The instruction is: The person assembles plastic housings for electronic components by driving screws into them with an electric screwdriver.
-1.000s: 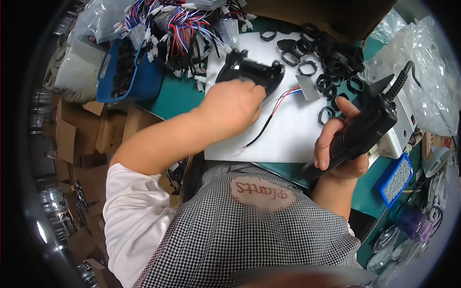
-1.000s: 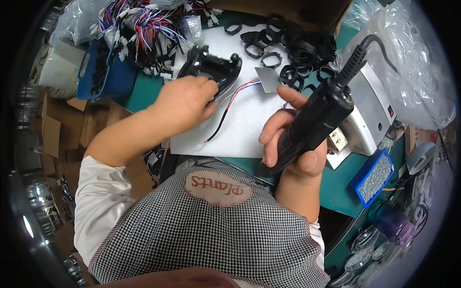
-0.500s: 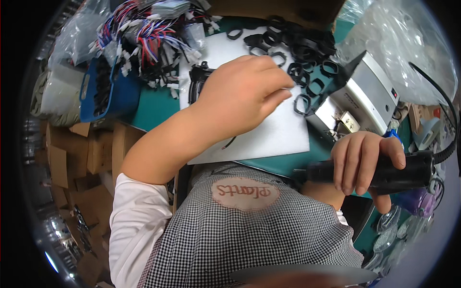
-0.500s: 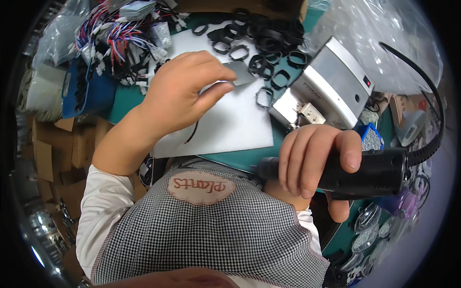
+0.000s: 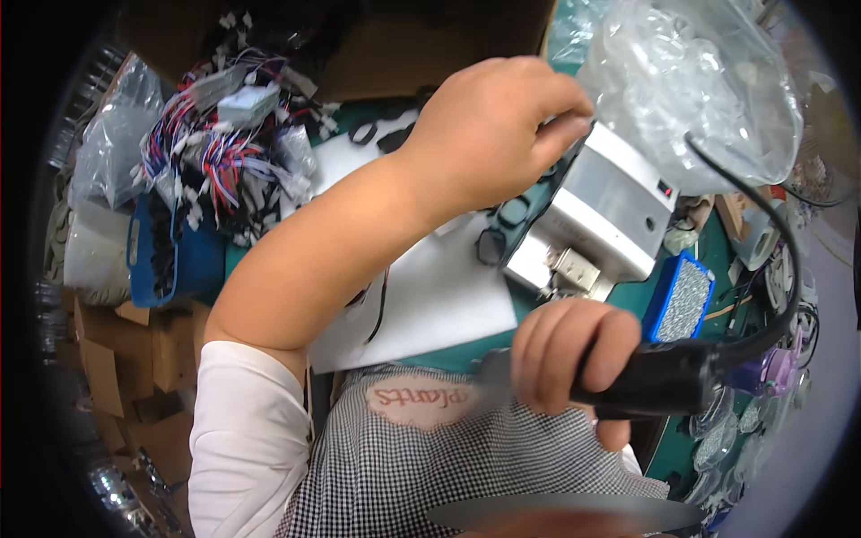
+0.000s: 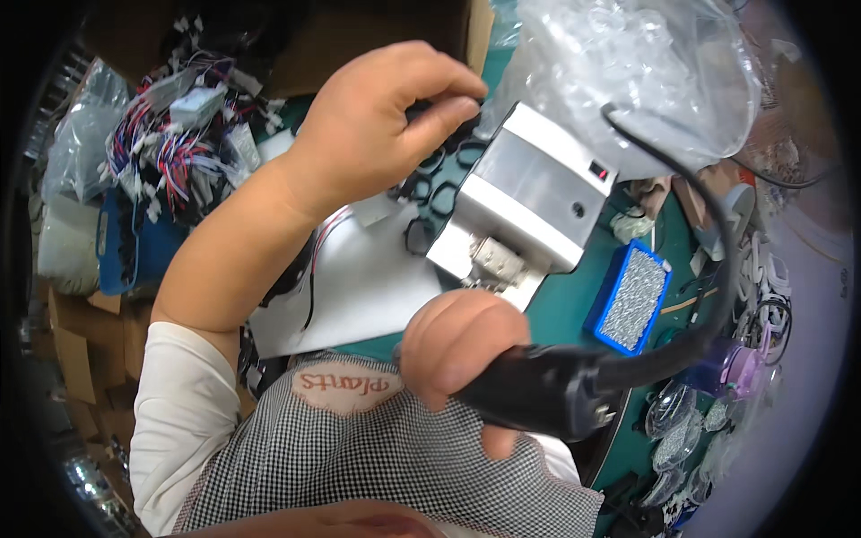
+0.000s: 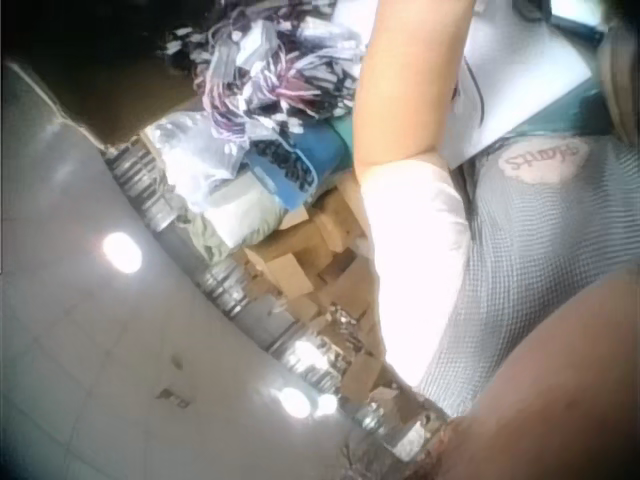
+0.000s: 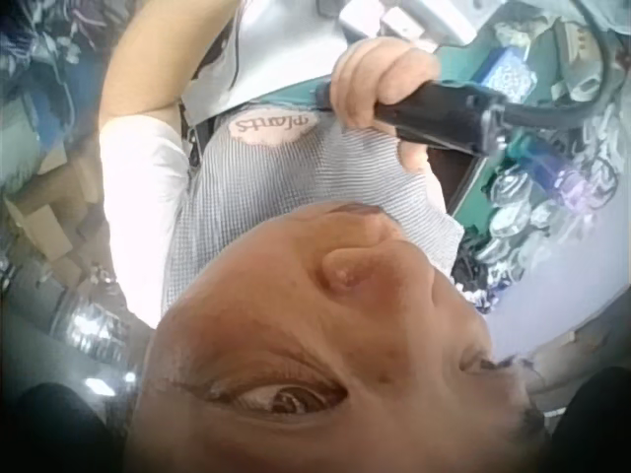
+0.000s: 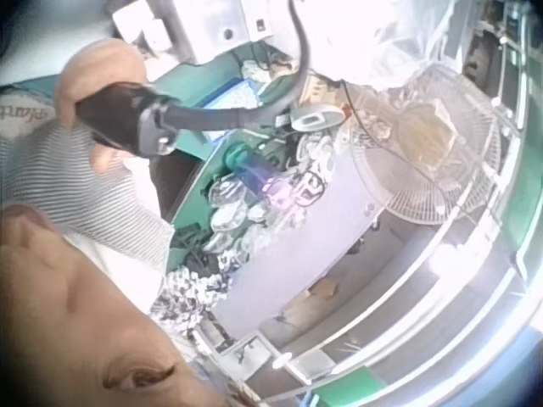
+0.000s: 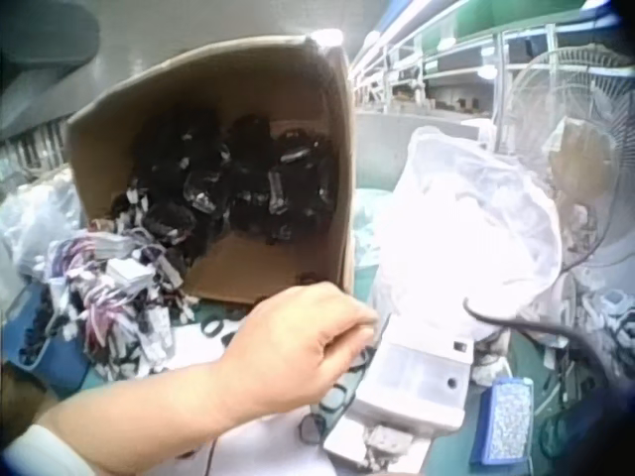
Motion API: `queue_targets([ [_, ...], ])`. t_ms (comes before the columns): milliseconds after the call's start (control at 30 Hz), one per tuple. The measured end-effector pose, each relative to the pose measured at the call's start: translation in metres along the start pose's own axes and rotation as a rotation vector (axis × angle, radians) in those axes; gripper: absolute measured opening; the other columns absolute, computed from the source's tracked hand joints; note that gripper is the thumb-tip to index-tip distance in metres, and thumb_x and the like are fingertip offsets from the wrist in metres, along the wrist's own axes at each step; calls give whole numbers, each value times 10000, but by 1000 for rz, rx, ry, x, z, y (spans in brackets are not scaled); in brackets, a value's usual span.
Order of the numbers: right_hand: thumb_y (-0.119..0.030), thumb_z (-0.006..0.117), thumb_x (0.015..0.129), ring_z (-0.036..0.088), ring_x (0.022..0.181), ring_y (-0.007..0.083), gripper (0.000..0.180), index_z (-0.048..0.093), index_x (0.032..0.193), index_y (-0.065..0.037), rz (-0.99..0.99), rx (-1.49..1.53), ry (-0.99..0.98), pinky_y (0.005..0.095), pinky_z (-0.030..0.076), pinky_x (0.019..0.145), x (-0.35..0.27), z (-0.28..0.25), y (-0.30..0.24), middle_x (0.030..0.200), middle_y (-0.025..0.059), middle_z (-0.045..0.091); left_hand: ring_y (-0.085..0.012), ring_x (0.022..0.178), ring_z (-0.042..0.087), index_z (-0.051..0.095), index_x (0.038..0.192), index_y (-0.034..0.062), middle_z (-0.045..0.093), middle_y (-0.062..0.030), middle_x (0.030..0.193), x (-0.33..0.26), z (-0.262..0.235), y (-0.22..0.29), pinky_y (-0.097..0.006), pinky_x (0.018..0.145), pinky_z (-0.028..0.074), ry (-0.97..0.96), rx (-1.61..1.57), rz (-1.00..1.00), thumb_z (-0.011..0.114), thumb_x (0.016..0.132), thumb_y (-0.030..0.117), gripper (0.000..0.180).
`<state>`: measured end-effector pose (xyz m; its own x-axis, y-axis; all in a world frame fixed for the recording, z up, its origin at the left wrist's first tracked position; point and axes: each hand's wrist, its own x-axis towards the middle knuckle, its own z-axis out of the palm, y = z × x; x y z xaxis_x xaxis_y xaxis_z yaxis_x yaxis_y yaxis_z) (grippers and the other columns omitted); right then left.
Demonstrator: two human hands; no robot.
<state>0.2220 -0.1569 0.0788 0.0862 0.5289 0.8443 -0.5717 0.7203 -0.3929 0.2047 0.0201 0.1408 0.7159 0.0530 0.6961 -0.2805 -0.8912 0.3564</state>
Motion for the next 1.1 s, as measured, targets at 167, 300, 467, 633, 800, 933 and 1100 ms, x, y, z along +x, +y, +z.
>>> queue_targets([
  [167, -321, 789, 770, 644, 632, 218, 547, 529, 1125, 4, -52, -59, 44, 315, 531, 537, -4, 10, 7, 800, 134, 638, -288, 806, 630, 694, 836, 103, 666, -82, 825, 86, 20, 5, -381, 753, 486, 127, 4, 173, 664, 785, 196, 110],
  [300, -352, 806, 745, 636, 621, 207, 611, 544, 1135, 40, -58, -91, 105, 305, 517, 528, -10, 9, 11, 756, 113, 630, -229, 856, 632, 623, 1037, 18, 669, -82, 905, 136, 52, -4, -350, 748, 496, -242, 322, 138, 651, 853, 351, 382],
  [467, -365, 823, 722, 636, 630, 206, 638, 553, 1125, 49, -47, -91, 118, 311, 523, 565, -8, 6, 5, 751, 112, 632, -311, 926, 654, 703, 950, 87, 686, -125, 1007, 165, 75, -7, -392, 805, 518, -665, 621, -79, 700, 740, 183, 231],
  [633, -352, 840, 700, 639, 642, 211, 658, 550, 1136, 47, -22, -70, 104, 324, 533, 589, -6, 2, -1, 770, 117, 636, -313, 970, 639, 641, 1093, 85, 671, -121, 1046, 163, 70, -22, -402, 819, 513, -520, 451, 16, 699, 779, 241, 356],
  [800, -363, 870, 639, 564, 522, 137, 771, 531, 1195, 50, -55, 4, 108, 245, 404, 431, -9, 1, 19, 696, 114, 615, -291, 917, 640, 630, 1042, 68, 672, -105, 975, 152, 51, -46, -382, 781, 512, -530, 416, 55, 700, 798, 247, 310],
  [933, -351, 873, 645, 563, 570, 124, 791, 509, 1210, 67, -3, -9, 164, 225, 402, 469, -17, 10, 15, 739, 108, 617, -303, 802, 632, 654, 882, 31, 657, -119, 783, 133, 6, -16, -384, 747, 494, -369, 216, 39, 660, 821, 272, 249],
  [1100, -344, 868, 648, 594, 662, 143, 776, 509, 1206, 59, 11, 33, 245, 243, 461, 549, -17, 15, 17, 792, 120, 628, -250, 791, 619, 644, 939, 36, 635, -133, 878, 80, -33, -18, -336, 720, 492, -285, -613, -372, 661, 824, 191, 194],
])
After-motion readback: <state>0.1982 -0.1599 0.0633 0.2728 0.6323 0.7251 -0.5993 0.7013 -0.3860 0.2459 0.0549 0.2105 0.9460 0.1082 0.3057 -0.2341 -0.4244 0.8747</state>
